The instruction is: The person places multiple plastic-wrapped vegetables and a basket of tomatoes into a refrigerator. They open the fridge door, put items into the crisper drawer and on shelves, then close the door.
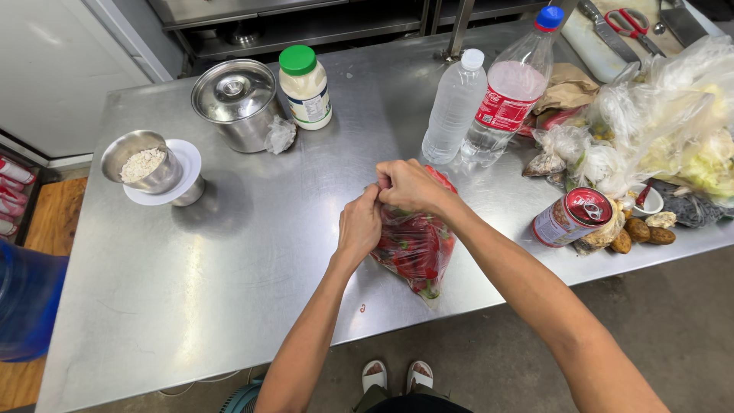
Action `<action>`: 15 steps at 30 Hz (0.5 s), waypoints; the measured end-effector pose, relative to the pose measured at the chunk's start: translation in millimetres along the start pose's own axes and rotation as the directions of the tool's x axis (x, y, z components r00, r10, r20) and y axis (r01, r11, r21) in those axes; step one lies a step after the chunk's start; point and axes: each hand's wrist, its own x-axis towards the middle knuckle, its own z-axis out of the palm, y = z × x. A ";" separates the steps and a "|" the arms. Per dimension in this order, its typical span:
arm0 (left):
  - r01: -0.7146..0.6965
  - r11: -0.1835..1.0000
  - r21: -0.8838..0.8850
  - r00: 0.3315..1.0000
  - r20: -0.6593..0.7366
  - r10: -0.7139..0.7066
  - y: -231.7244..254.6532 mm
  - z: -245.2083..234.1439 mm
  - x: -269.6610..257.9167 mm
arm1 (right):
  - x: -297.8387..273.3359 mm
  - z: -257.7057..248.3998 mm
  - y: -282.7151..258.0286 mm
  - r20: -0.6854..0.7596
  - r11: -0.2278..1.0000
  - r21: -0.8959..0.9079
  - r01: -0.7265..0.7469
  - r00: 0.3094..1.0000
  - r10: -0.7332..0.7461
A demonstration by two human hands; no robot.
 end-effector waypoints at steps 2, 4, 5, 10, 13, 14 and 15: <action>0.031 0.999 -0.039 0.999 0.028 -0.030 0.0 -4.2 -0.6 | 0.0 5.4 2.6 -0.026 0.998 0.014 0.065 0.998 -0.065; 0.013 0.996 -0.093 0.999 0.054 -0.008 0.3 -8.7 -1.3 | -1.5 9.8 4.0 -0.035 0.995 -0.009 0.100 0.994 -0.100; 0.006 0.993 -0.118 0.998 0.065 0.001 0.3 -12.0 -2.0 | -2.0 11.4 3.5 -0.017 0.994 -0.001 0.105 0.994 -0.105; -0.022 0.998 -0.059 0.991 0.130 0.030 0.8 -26.7 -3.5 | 0.8 5.5 1.1 0.025 0.995 -0.006 0.102 0.994 -0.102; -0.063 0.998 0.001 0.994 0.088 0.062 -1.6 -28.2 -1.5 | 3.7 4.8 5.2 0.001 0.991 -0.007 0.130 0.991 -0.130; -0.080 0.997 0.016 0.995 0.066 0.079 -3.5 -27.9 -0.1 | 5.2 8.1 6.1 -0.012 0.988 -0.028 0.155 0.988 -0.155; -0.096 0.995 0.035 0.994 0.050 0.094 -6.0 -28.1 1.2 | 7.4 11.0 6.8 -0.027 0.982 -0.052 0.183 0.983 -0.184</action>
